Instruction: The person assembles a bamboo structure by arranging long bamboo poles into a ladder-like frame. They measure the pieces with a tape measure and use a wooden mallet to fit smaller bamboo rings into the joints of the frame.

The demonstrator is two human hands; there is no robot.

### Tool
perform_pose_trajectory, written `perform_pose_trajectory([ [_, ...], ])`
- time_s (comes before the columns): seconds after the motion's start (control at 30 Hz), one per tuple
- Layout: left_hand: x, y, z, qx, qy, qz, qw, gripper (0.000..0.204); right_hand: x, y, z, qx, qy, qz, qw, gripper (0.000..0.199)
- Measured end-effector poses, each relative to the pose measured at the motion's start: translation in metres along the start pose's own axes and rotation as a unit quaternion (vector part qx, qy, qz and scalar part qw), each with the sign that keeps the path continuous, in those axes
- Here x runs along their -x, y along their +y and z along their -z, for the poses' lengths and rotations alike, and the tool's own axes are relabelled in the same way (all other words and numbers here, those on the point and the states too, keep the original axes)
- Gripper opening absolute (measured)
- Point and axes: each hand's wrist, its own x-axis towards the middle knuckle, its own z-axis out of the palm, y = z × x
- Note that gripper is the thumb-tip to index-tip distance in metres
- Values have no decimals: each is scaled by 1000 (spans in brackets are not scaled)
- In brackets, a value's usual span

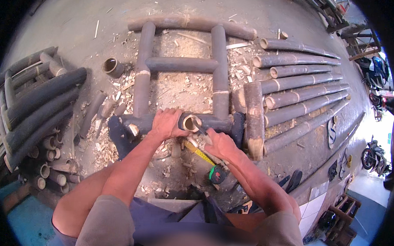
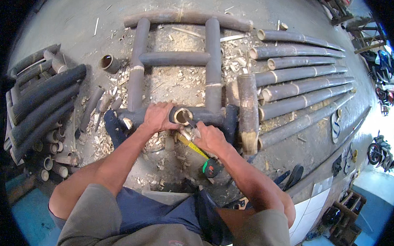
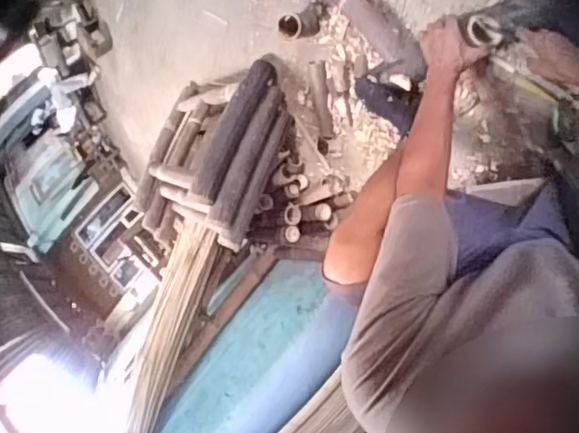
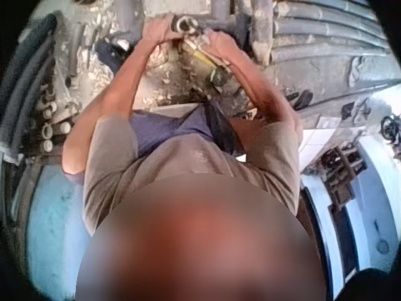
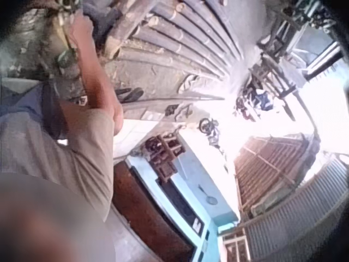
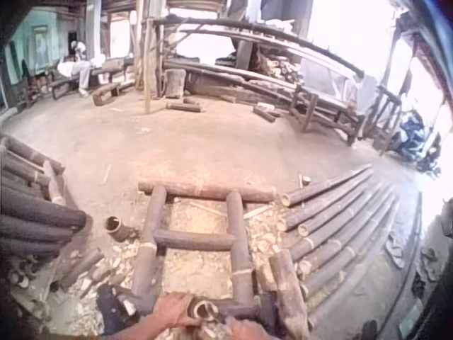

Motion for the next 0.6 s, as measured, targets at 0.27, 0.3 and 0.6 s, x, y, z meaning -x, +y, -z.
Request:
perform_pose_trajectory([
  [0.27, 4, -6, -22, -16, 77, -19, 997, 94, 14, -49, -67, -233, 78, -99, 964, 41],
  [0.3, 3, -10, -24, 13, 76, -19, 997, 88, 6, -66, -71, -306, 109, -113, 939, 35],
  [0.6, 5, -15, -17, 55, 80, -17, 995, 65, -39, -112, -49, -689, 116, -177, 693, 23],
])
